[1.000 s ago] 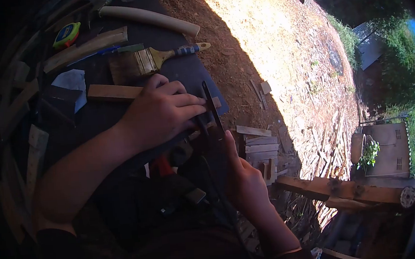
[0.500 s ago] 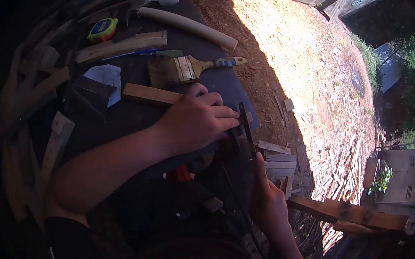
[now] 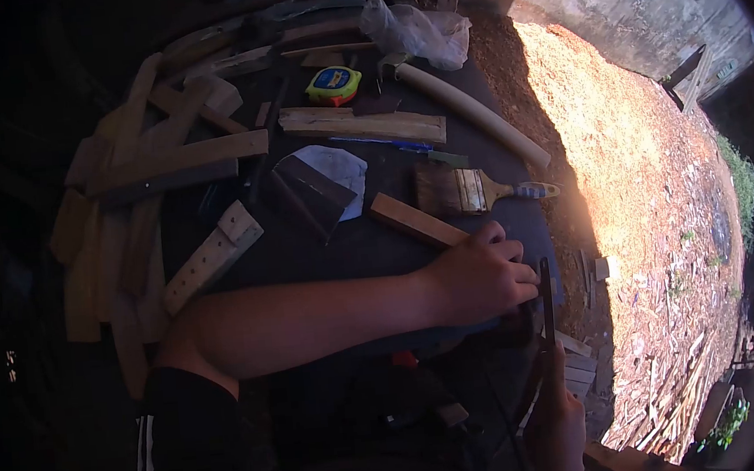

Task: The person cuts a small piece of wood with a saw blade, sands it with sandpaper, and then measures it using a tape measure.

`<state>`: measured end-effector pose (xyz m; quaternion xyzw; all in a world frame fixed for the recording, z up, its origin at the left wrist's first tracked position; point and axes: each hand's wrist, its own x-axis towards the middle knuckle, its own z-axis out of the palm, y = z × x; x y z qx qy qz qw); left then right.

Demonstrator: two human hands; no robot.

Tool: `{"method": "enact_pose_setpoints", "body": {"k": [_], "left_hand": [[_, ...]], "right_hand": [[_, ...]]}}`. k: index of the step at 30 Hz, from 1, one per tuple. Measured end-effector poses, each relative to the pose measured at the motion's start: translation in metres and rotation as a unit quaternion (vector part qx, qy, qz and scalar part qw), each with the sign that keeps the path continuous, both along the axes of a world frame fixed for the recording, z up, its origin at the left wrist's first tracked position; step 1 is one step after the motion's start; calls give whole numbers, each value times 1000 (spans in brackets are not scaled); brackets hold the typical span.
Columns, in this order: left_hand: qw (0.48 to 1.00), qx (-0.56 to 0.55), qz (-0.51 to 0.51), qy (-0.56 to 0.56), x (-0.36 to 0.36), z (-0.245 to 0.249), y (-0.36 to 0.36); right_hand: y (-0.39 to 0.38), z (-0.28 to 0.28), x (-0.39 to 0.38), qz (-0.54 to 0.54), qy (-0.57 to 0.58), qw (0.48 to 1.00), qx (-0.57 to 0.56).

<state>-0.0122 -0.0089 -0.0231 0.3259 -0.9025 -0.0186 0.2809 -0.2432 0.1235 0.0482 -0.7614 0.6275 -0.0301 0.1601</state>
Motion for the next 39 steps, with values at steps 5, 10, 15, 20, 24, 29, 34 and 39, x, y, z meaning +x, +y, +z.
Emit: {"method": "enact_pose_setpoints", "body": {"k": [5, 10, 15, 20, 24, 29, 34, 39], "left_hand": [[1000, 15, -5, -2, 1, 0, -1], [1000, -1, 6, 0, 1, 0, 4], [1000, -3, 5, -9, 0, 1, 2], [1000, 6, -9, -13, 2, 2, -1], [1000, -4, 3, -9, 2, 0, 1], [1000, 1, 3, -7, 2, 1, -1], [1000, 5, -4, -13, 2, 2, -2], [999, 26, -19, 18, 5, 4, -1]], "right_hand": [[-40, 3, 9, -19, -48, 998, 33], [-34, 5, 18, -22, 12, 999, 19], [5, -9, -2, 36, -24, 998, -48], [-42, -3, 18, -18, -6, 999, 32], [-51, -17, 20, 7, -22, 1000, -13], [8, -14, -7, 29, -19, 999, -40], [-20, -9, 6, -2, -46, 999, -19], [-33, -17, 23, -17, -40, 999, -32]]}}
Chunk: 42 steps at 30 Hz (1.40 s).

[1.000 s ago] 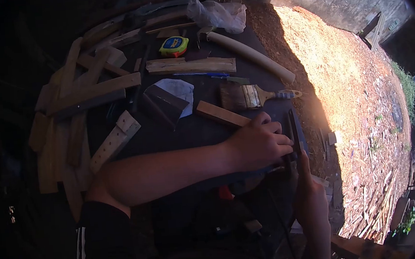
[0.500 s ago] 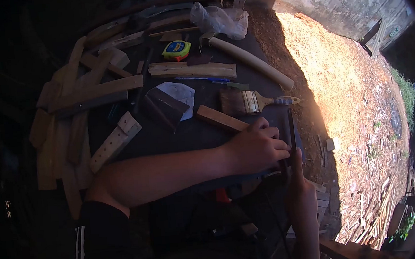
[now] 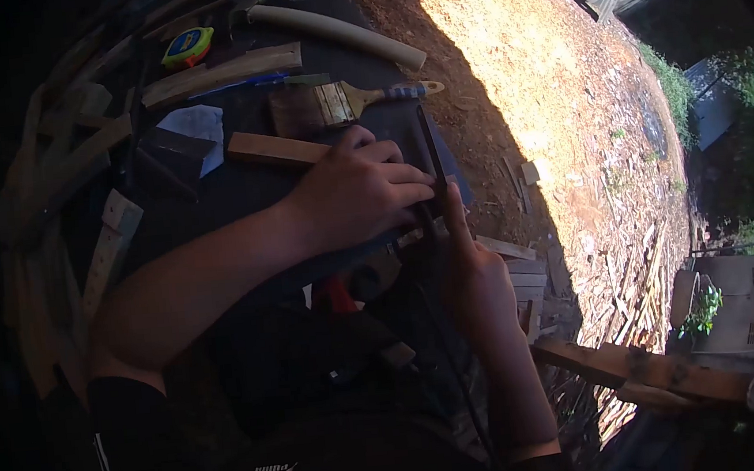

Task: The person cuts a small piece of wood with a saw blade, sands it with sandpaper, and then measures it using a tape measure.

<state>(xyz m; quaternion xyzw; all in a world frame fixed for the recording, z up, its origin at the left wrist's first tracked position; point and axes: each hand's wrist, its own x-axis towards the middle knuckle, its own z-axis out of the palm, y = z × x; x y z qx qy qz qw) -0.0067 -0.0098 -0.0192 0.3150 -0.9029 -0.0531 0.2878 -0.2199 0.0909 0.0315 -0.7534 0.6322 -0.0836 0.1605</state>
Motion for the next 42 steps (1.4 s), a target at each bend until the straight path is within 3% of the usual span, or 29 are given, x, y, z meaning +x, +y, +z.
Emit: {"method": "enact_pose_setpoints", "body": {"k": [6, 12, 19, 27, 32, 34, 35, 40, 42], "left_hand": [[1000, 1, -3, 3, 0, -2, -2], [1000, -8, -3, 17, 1, -6, -3], [1000, 7, 12, -11, -2, 0, 1], [1000, -3, 0, 13, 1, -5, -3], [1000, -3, 15, -20, 0, 3, 1], [999, 1, 21, -38, 0, 4, 3], [999, -1, 19, -41, 1, 3, 2], [999, -17, 13, -36, -1, -3, -2], [999, -21, 18, -36, -2, -3, 0]], "right_hand": [[56, 13, -28, -6, -44, 999, 29], [-21, -7, -1, 8, -79, 997, 4], [45, -3, -24, 2, -52, 999, -2], [-18, -15, -1, 11, -66, 998, -11], [36, 3, -11, -44, -4, 997, 63], [46, -3, -19, 6, -31, 999, -11], [44, -6, -21, 27, -49, 997, -50], [-23, -1, 12, -48, -6, 997, 61], [-18, -13, 12, -25, -19, 999, -13]]}}
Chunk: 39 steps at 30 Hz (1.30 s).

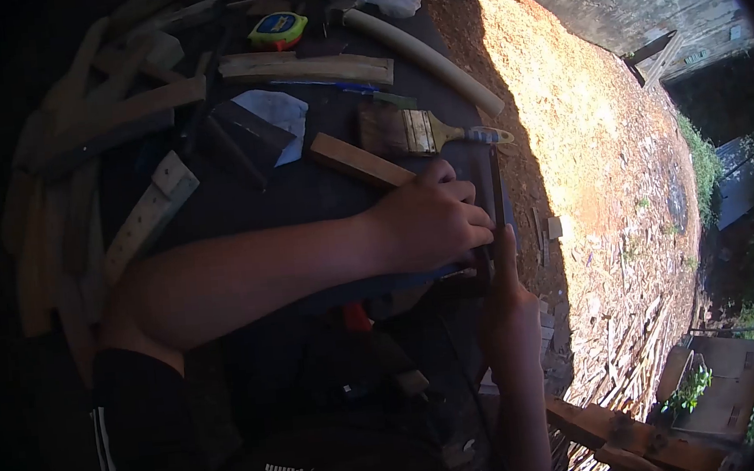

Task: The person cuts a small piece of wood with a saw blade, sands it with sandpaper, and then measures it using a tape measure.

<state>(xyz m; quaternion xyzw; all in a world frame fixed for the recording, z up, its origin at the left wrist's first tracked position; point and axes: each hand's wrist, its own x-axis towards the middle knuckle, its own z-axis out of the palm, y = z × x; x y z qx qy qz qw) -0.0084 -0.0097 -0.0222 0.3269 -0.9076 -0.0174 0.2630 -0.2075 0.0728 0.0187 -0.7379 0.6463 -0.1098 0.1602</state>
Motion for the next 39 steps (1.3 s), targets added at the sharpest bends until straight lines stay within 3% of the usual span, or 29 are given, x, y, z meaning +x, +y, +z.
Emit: {"method": "enact_pose_setpoints", "body": {"k": [1, 5, 15, 21, 27, 32, 34, 39], "left_hand": [[1000, -12, 4, 7, -2, -4, 0], [999, 3, 6, -43, -1, 10, 3], [999, -45, 10, 23, -8, -9, 0], [999, -6, 13, -37, -1, 7, 2], [999, -39, 7, 19, -7, -9, -2], [999, -35, 14, 20, -6, -6, 2], [999, -29, 5, 12, -5, -2, -1], [999, -26, -10, 33, -8, -9, -5]], "right_hand": [[10, 1, -6, 33, 19, 999, -24], [47, 26, -11, -20, 16, 997, 74], [19, 10, -17, 53, 33, 998, -7], [70, 32, -42, 30, 76, 994, 74], [11, 22, -4, -1, 46, 997, 62], [49, 21, -11, -9, 54, 998, 40], [70, 12, -38, 36, 33, 999, 5], [32, 25, -18, 37, 34, 998, 27]]}}
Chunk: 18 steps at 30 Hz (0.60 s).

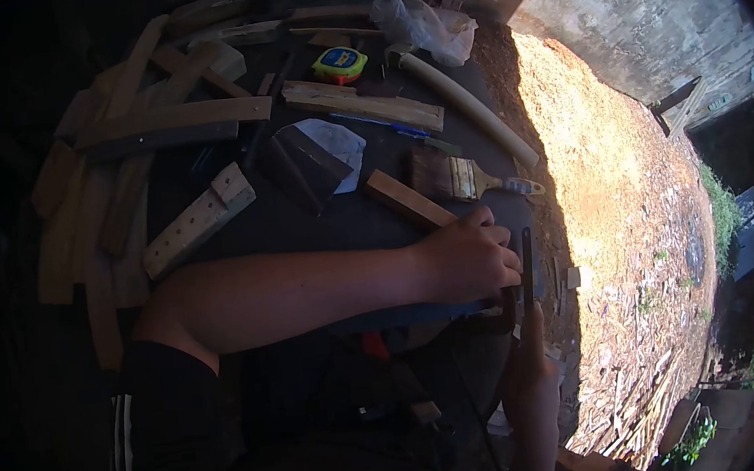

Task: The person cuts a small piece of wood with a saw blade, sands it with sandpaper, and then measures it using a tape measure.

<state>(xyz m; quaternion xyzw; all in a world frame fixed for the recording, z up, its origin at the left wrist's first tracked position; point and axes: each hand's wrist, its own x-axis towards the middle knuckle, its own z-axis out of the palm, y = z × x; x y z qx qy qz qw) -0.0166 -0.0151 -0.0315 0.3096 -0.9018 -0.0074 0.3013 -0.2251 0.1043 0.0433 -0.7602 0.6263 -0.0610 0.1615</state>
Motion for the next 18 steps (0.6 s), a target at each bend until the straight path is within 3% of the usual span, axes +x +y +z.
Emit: {"method": "enact_pose_setpoints", "body": {"k": [5, 8, 12, 18], "left_hand": [[1000, 5, 17, -21, 5, 5, 7], [1000, 6, 17, -19, 3, 4, 6], [998, 26, 15, -50, 7, 16, 6], [1000, 2, 14, -14, 3, 4, 4]], "right_hand": [[-28, -9, 17, -26, 43, 999, 1], [10, -12, -8, -6, 32, 999, -22], [27, 7, -6, -21, 28, 999, 30], [-30, 6, 12, -44, 39, 996, 70]]}}
